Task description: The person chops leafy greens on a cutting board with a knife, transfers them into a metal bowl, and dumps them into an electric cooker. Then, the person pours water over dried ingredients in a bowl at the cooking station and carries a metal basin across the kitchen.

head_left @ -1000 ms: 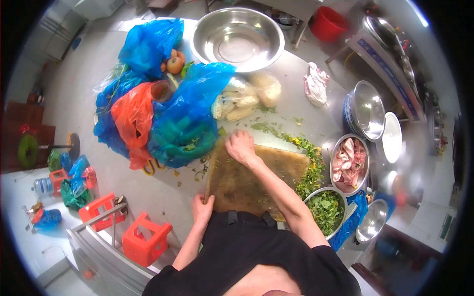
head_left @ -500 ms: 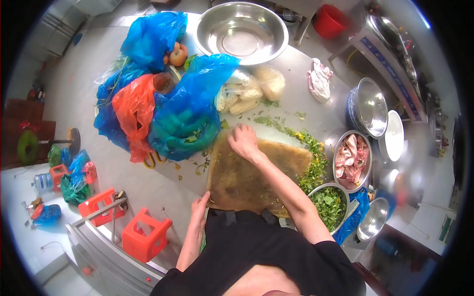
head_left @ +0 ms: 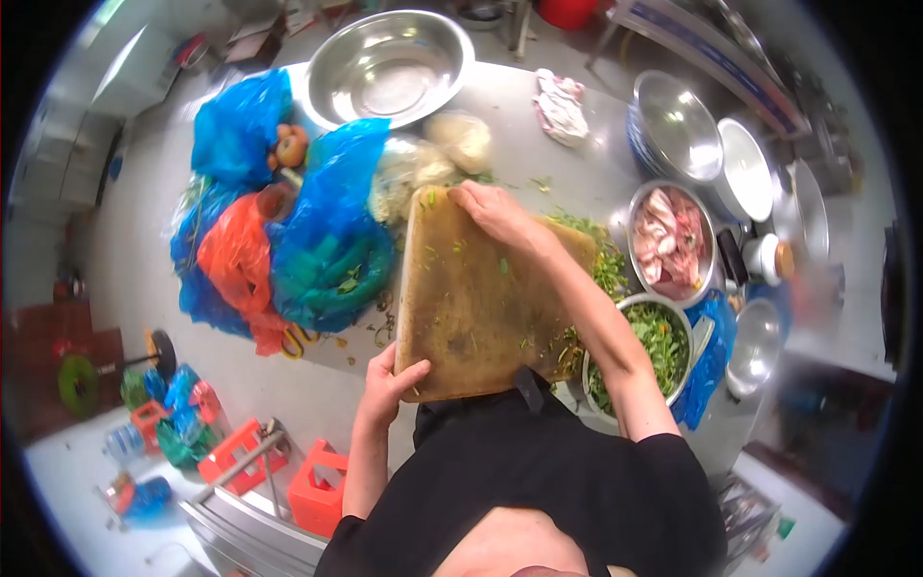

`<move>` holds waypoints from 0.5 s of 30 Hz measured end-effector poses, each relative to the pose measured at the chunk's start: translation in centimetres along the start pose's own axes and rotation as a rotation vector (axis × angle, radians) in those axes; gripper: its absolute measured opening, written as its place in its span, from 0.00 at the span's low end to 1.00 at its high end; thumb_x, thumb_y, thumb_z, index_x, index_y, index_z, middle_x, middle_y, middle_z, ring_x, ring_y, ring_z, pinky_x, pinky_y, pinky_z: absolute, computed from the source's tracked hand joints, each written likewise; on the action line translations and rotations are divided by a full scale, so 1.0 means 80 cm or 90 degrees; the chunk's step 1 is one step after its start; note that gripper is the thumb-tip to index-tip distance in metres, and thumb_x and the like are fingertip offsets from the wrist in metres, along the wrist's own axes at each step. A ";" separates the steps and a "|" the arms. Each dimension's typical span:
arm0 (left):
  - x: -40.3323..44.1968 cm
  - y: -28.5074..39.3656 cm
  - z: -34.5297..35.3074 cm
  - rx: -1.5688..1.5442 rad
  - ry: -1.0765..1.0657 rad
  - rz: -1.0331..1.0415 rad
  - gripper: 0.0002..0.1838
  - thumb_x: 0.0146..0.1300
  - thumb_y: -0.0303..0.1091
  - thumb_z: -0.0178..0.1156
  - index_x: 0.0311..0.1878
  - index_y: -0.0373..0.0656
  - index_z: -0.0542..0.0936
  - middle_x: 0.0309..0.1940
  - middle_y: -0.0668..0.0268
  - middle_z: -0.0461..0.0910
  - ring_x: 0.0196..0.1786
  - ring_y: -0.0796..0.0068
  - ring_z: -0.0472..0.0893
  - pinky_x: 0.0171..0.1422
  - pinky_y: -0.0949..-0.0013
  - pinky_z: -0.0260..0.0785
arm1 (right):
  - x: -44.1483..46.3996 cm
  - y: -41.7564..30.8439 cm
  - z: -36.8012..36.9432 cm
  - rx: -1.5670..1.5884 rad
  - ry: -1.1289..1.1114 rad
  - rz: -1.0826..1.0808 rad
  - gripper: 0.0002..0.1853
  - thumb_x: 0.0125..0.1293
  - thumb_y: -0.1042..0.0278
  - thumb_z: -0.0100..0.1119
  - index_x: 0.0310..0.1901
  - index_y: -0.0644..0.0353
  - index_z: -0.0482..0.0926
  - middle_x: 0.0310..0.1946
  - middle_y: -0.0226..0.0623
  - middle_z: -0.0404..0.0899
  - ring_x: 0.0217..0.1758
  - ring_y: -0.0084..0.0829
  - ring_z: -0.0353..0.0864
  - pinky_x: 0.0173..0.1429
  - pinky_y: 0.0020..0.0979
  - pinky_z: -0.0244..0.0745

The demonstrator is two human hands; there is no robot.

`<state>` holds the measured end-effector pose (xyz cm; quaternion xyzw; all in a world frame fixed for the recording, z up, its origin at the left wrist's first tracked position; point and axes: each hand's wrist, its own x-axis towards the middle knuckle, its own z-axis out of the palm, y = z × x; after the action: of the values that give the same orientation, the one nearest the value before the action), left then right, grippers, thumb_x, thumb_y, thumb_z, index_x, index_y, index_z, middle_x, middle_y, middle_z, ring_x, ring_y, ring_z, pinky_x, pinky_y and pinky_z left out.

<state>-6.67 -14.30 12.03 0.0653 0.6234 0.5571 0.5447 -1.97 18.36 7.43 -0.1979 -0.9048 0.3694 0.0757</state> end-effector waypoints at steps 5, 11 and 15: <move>-0.031 0.102 0.048 0.157 -0.042 0.220 0.22 0.57 0.28 0.70 0.55 0.30 0.82 0.50 0.64 0.81 0.49 0.74 0.80 0.55 0.70 0.71 | -0.019 -0.021 -0.086 0.219 0.150 0.015 0.22 0.82 0.49 0.41 0.53 0.61 0.78 0.46 0.52 0.83 0.55 0.52 0.81 0.57 0.43 0.73; -0.081 0.203 0.113 0.440 -0.059 0.416 0.21 0.50 0.27 0.70 0.48 0.29 0.82 0.38 0.59 0.79 0.40 0.65 0.82 0.45 0.67 0.72 | -0.044 -0.047 -0.147 0.392 0.325 -0.070 0.24 0.83 0.49 0.40 0.51 0.65 0.76 0.45 0.42 0.83 0.51 0.34 0.79 0.60 0.36 0.71; -0.060 0.199 0.132 0.675 -0.054 0.416 0.20 0.51 0.31 0.69 0.46 0.29 0.81 0.35 0.55 0.75 0.39 0.60 0.81 0.43 0.63 0.71 | -0.061 0.000 -0.115 0.531 0.396 -0.010 0.27 0.83 0.47 0.39 0.60 0.67 0.75 0.55 0.33 0.80 0.59 0.22 0.73 0.66 0.29 0.67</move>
<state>-5.18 -5.11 29.37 0.5364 0.7408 0.3066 0.2636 5.03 22.19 14.07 -0.2446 -0.6171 0.6215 0.4161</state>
